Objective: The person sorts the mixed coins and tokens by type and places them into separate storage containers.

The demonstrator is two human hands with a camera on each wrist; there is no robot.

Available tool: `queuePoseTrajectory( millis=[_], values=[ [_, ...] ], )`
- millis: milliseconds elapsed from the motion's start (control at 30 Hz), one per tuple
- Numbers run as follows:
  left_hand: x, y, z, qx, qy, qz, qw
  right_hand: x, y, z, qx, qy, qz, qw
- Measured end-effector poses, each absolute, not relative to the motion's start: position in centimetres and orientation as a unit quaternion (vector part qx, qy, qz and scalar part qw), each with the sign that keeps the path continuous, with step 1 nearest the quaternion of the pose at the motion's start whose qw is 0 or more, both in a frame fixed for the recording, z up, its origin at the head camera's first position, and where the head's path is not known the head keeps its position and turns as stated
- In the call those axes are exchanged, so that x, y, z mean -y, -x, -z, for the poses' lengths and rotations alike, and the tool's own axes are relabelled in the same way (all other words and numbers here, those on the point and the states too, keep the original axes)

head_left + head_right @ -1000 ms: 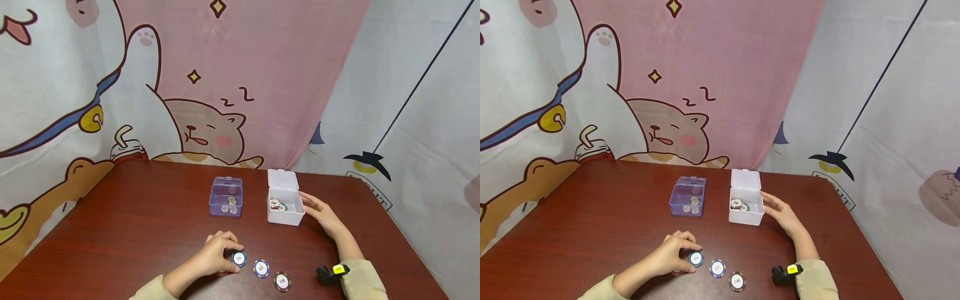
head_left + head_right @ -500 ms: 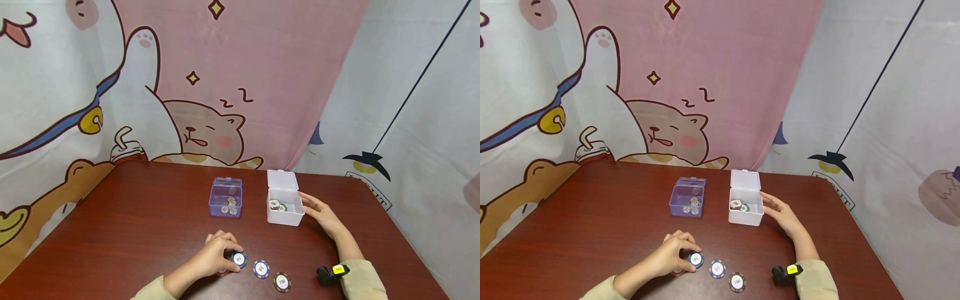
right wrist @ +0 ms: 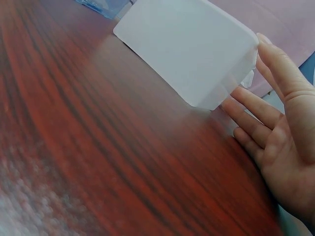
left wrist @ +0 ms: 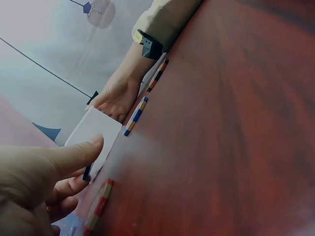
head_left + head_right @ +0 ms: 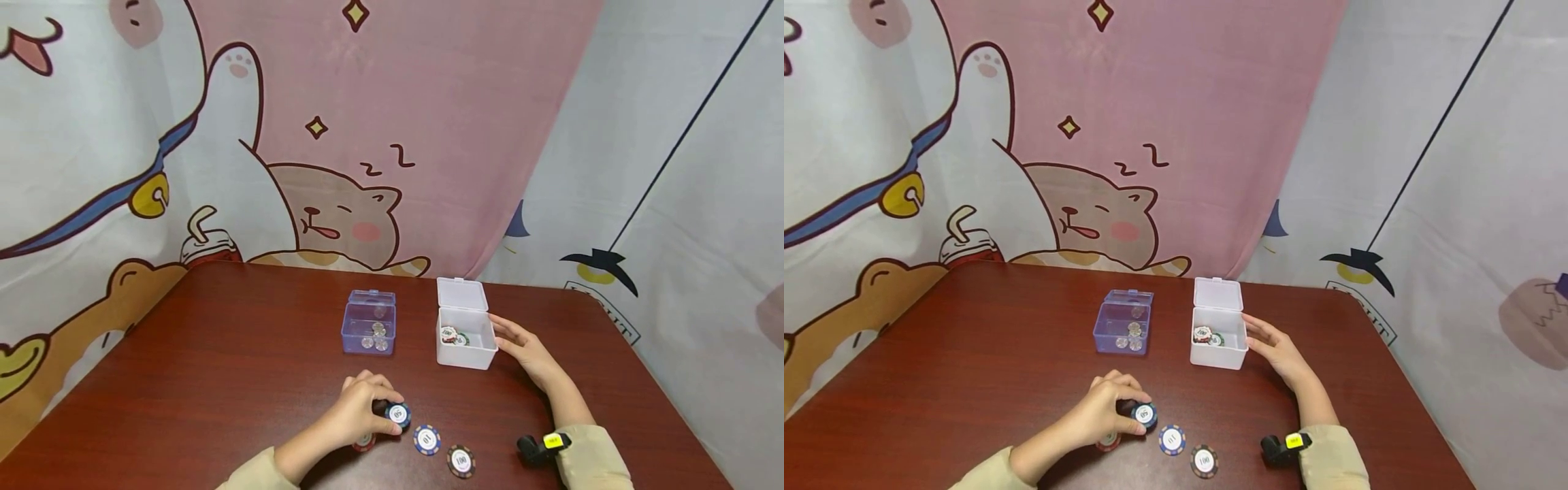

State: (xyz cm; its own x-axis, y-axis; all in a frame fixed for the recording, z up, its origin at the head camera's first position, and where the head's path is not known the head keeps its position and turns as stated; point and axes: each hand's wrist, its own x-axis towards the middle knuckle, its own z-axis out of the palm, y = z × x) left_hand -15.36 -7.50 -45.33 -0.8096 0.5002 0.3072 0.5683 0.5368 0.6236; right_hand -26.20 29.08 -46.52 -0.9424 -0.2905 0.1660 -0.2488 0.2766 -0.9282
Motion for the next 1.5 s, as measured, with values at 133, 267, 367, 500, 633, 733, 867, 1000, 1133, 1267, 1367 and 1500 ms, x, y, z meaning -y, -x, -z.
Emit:
queuePoseTrajectory(
  millis=[133, 267, 367, 500, 633, 733, 867, 1000, 1133, 1267, 1367, 1500],
  values=[
    [6.9, 16.0, 44.9, 0.875, 0.306, 0.371, 0.058, -29.3, 26.2, 46.6, -0.799, 0.168, 0.577, 0.016],
    [6.2, 16.4, 44.4, 0.872, 0.302, 0.38, 0.061, -29.3, 26.3, 46.6, -0.799, 0.168, 0.577, 0.017],
    [5.6, 16.7, 44.0, 0.872, 0.296, 0.385, 0.058, -29.2, 26.2, 46.6, -0.8, 0.167, 0.576, 0.019],
    [4.9, 17.2, 43.5, 0.874, 0.293, 0.382, 0.061, -29.1, 26.2, 46.6, -0.801, 0.166, 0.575, 0.018],
    [4.2, 17.7, 43.2, 0.873, 0.297, 0.38, 0.073, -29.0, 26.3, 46.6, -0.8, 0.166, 0.576, 0.017],
    [3.7, 18.1, 43.1, 0.873, 0.295, 0.38, 0.082, -29.0, 26.4, 46.7, -0.8, 0.166, 0.577, 0.02],
    [3.1, 18.6, 42.9, 0.873, 0.286, 0.386, 0.086, -29.0, 26.3, 46.7, -0.799, 0.166, 0.577, 0.019],
    [2.5, 19.2, 42.7, 0.872, 0.281, 0.388, 0.1, -29.0, 26.3, 46.6, -0.8, 0.164, 0.576, 0.017],
    [1.9, 19.6, 42.2, 0.87, 0.279, 0.391, 0.11, -29.1, 26.3, 46.6, -0.805, 0.159, 0.571, 0.019],
    [1.5, 20.1, 41.8, 0.874, 0.274, 0.384, 0.116, -29.2, 26.4, 46.7, -0.806, 0.159, 0.57, 0.02],
    [1.1, 20.5, 41.4, 0.881, 0.267, 0.371, 0.123, -29.2, 26.4, 46.8, -0.804, 0.162, 0.572, 0.021],
    [0.7, 21.1, 40.8, 0.883, 0.265, 0.363, 0.136, -29.2, 26.4, 46.8, -0.804, 0.164, 0.571, 0.021]
  ],
)
